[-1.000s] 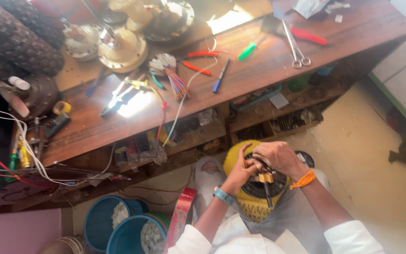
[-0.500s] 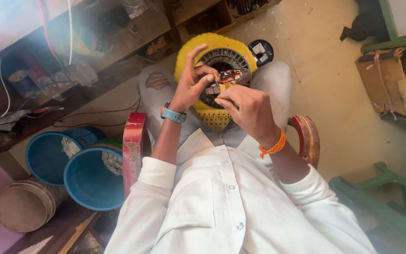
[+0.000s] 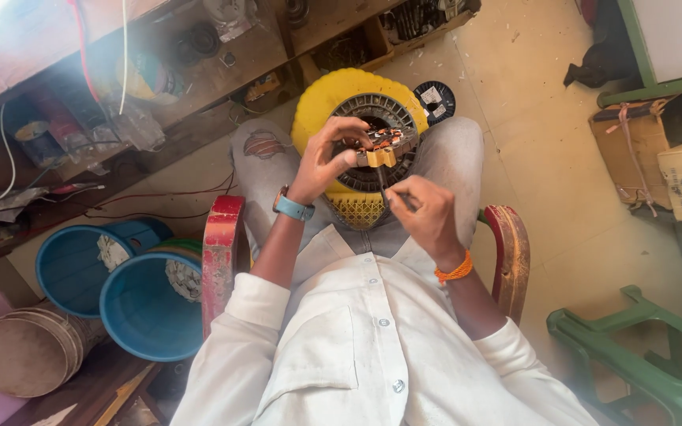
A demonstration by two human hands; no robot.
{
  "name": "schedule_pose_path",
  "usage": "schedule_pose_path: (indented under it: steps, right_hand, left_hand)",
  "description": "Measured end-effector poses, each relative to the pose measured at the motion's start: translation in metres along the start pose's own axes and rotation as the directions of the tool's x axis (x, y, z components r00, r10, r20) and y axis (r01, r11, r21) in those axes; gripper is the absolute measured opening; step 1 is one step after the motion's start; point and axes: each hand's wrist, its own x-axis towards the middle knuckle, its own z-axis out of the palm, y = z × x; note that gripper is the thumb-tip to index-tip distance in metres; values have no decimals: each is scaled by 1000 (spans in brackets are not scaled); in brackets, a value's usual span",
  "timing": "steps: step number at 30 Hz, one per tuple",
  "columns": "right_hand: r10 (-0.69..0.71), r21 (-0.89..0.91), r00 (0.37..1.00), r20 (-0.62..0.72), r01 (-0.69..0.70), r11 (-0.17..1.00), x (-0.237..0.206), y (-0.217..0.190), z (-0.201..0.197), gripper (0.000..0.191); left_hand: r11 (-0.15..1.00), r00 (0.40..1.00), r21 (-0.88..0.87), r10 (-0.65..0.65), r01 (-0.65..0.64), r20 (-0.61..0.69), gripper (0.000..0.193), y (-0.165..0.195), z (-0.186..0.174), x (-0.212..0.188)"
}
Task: The person sits with a small electric motor armature on their lap and works on its commutator and windings, picking at components by hand, using a green-handled screwdriver on the assembly, and reaching to a workbench for pliers and wire before continuing to work on the part.
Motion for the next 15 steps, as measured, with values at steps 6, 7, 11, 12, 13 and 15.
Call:
schedule_pose_path:
  steps: [6, 7, 11, 12, 13, 15]
  right_hand:
    - [109, 31, 994, -11, -108, 994, -21, 27, 16, 6]
    - [137, 15, 989, -49, -136, 991, -19, 30, 8, 4]
    - [-51, -13, 986, -156, 49, 999, 5, 28, -32, 7]
    - [-126, -32, 985, -116, 123, 992, 13, 24, -40, 7]
    - [-201, -51, 977, -73, 197, 979, 23, 19, -45, 7]
    - [-312, -86, 950, 2, 311, 947, 43, 9, -52, 9]
  left_hand:
    - [782, 975, 622, 169, -43, -145, 61, -7, 34, -11]
    - [759, 962, 647, 223, -70, -157, 59, -10, 39, -12]
    - [687, 918, 713, 359, -139, -167, 53, -20, 46, -14]
    - [679, 912, 718, 377, -151, -164, 51, -21, 47, -13]
    - [672, 910, 721, 388, -168, -149, 51, -22, 46, -12]
    - [660, 903, 725, 411, -198, -127, 49, -22, 45, -11]
